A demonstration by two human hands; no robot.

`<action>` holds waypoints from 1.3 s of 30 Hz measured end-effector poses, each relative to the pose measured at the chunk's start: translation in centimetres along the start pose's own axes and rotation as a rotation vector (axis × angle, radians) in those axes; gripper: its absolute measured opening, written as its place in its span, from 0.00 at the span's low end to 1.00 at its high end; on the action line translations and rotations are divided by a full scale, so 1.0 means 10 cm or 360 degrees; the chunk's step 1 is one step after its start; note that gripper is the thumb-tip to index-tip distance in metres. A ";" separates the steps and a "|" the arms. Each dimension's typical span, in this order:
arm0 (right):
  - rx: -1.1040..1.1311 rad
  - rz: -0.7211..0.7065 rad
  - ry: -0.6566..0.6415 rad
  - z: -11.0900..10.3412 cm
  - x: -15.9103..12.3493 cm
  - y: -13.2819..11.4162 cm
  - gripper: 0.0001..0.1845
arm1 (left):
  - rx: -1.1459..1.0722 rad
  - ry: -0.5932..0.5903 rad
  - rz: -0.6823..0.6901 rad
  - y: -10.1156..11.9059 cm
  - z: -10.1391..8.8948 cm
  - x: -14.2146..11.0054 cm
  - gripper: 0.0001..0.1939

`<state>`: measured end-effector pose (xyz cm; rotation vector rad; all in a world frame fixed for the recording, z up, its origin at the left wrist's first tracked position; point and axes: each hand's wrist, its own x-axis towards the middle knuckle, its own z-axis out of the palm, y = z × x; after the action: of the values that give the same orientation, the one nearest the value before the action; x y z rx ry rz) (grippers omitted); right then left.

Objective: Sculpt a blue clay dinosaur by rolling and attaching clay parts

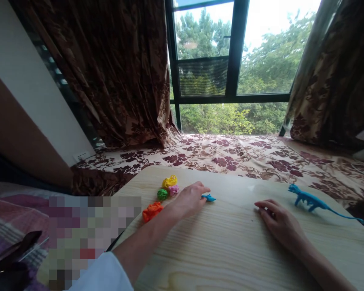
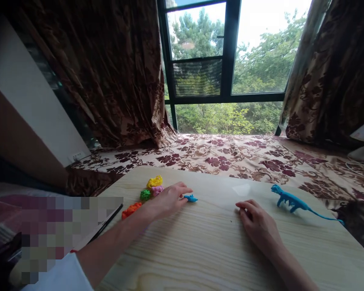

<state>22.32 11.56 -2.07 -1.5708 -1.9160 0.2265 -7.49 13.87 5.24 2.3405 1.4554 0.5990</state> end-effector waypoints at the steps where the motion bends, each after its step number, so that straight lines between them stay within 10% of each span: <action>1: 0.0010 0.0005 0.0002 0.00 0.00 0.00 0.13 | 0.0018 -0.0021 0.0029 0.02 0.03 0.02 0.13; 9: 0.0201 -0.0025 0.0036 -0.06 -0.02 -0.13 0.13 | 0.0054 0.0063 0.0039 0.32 0.23 -0.07 0.10; 20: 0.0742 -0.0475 -0.0128 -0.09 -0.28 -0.92 0.14 | -0.1772 -0.0418 -0.0349 0.63 0.40 -0.29 0.18; 39: 0.0594 -0.0473 -0.0168 -0.06 -0.34 -0.85 0.10 | -0.1836 -0.0299 -0.0421 0.66 0.52 -0.34 0.22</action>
<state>16.01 5.97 1.53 -1.0367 -2.0181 0.5129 -1.12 7.68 3.26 1.2387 0.8970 0.8123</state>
